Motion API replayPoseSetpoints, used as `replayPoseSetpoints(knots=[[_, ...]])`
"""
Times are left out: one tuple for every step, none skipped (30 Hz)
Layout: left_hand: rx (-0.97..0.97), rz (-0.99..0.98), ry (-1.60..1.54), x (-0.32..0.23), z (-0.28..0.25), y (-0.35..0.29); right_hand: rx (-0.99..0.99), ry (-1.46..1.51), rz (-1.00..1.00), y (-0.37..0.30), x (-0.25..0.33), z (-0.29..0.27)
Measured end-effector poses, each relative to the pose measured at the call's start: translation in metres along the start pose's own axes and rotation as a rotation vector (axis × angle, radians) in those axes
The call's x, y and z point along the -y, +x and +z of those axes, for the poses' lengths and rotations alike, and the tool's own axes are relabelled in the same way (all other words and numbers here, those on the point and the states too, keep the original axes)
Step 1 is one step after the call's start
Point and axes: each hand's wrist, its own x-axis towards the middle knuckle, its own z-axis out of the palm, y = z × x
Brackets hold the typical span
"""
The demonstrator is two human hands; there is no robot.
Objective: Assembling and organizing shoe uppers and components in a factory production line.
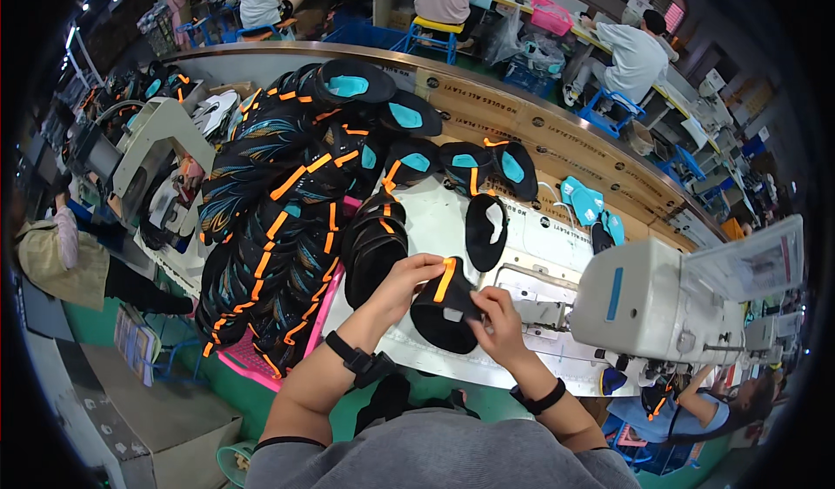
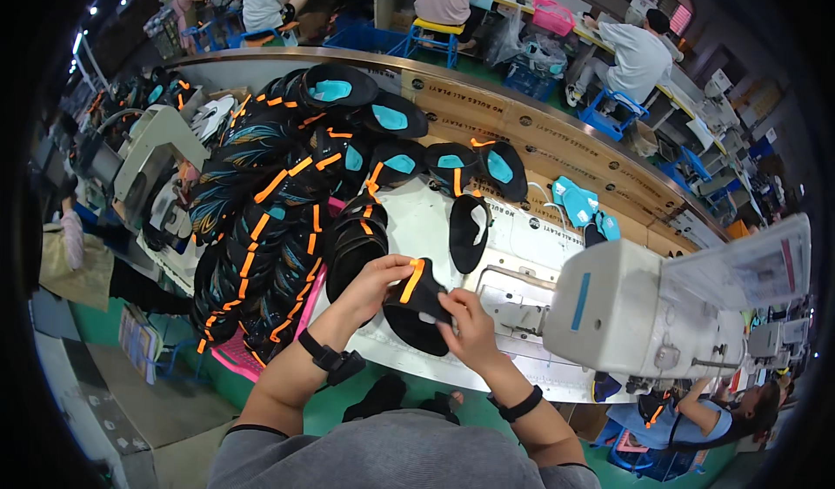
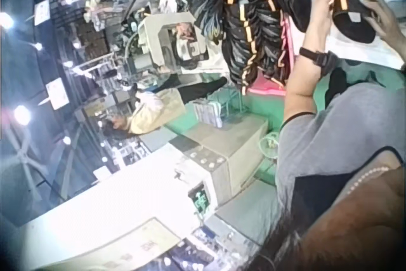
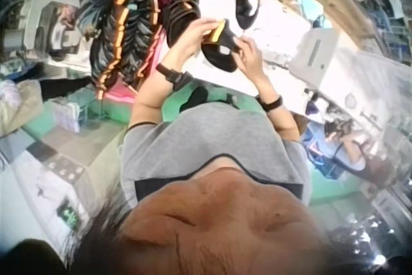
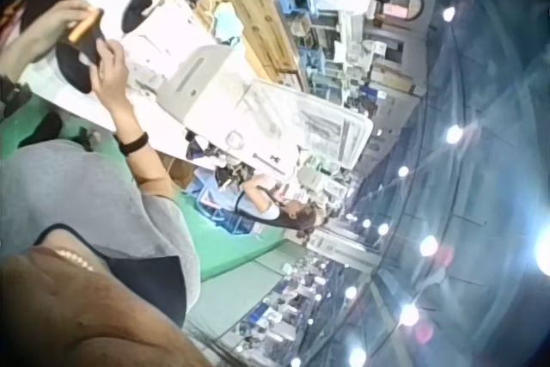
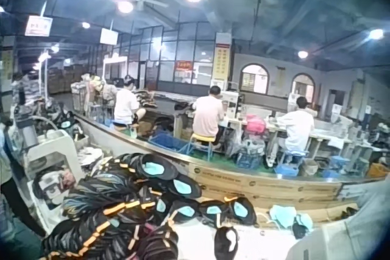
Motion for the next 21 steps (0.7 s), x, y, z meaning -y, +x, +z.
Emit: replayPoseSetpoints(knots=[[0.045,0.02,0.013,0.005,0.0,-0.004,0.103,0.095,0.05,-0.002,0.011,-0.015],[0.089,0.04,0.026,0.01,0.002,-0.009,0.091,0.093,0.059,-0.004,0.011,-0.02],[0.096,0.031,0.035,0.017,0.009,-0.014,0.111,0.355,0.28,-0.005,0.01,-0.024],[0.113,0.071,0.086,0.02,0.024,-0.027,0.12,0.618,0.506,-0.01,0.012,-0.029],[0.122,0.116,0.136,0.024,0.034,-0.038,0.052,0.679,0.634,-0.009,0.021,-0.027],[0.139,0.076,0.17,0.032,0.039,-0.045,0.082,0.711,0.715,-0.007,0.031,-0.03],[0.12,0.113,0.159,0.034,0.047,-0.053,0.027,0.696,0.663,-0.009,0.031,-0.026],[0.1,0.152,0.147,0.035,0.054,-0.062,-0.025,0.68,0.61,-0.012,0.031,-0.024],[0.103,0.148,0.157,0.037,0.053,-0.068,-0.034,0.687,0.611,-0.014,0.035,-0.028],[0.111,0.149,0.15,0.038,0.05,-0.074,0.054,0.726,0.664,-0.015,0.042,-0.035],[0.117,0.15,0.143,0.039,0.046,-0.08,0.146,0.764,0.714,-0.015,0.047,-0.038],[0.111,0.153,0.148,0.04,0.043,-0.084,0.148,0.77,0.709,-0.017,0.047,-0.036],[0.133,0.166,0.186,0.042,0.04,-0.09,0.157,0.818,0.675,-0.02,0.048,-0.033],[0.153,0.18,0.224,0.044,0.037,-0.094,0.167,0.865,0.641,-0.023,0.05,-0.029],[0.09,0.302,0.37,0.047,0.036,-0.097,0.162,0.765,0.627,-0.024,0.058,-0.027],[0.082,0.305,0.37,0.05,0.04,-0.101,0.169,0.767,0.623,-0.026,0.062,-0.021],[-0.073,0.506,0.6,0.052,0.046,-0.104,0.102,0.425,0.382,-0.027,0.065,-0.013],[-0.234,0.704,0.829,0.054,0.05,-0.107,0.033,0.086,0.136,-0.027,0.066,-0.004],[-0.306,0.675,0.836,0.058,0.049,-0.106,0.02,0.102,0.135,-0.027,0.061,0.007],[-0.31,0.689,0.837,0.062,0.041,-0.102,0.015,0.1,0.122,-0.029,0.045,0.022],[-0.254,0.497,0.655,0.067,0.031,-0.099,0.052,0.414,0.327,-0.031,0.028,0.037]])
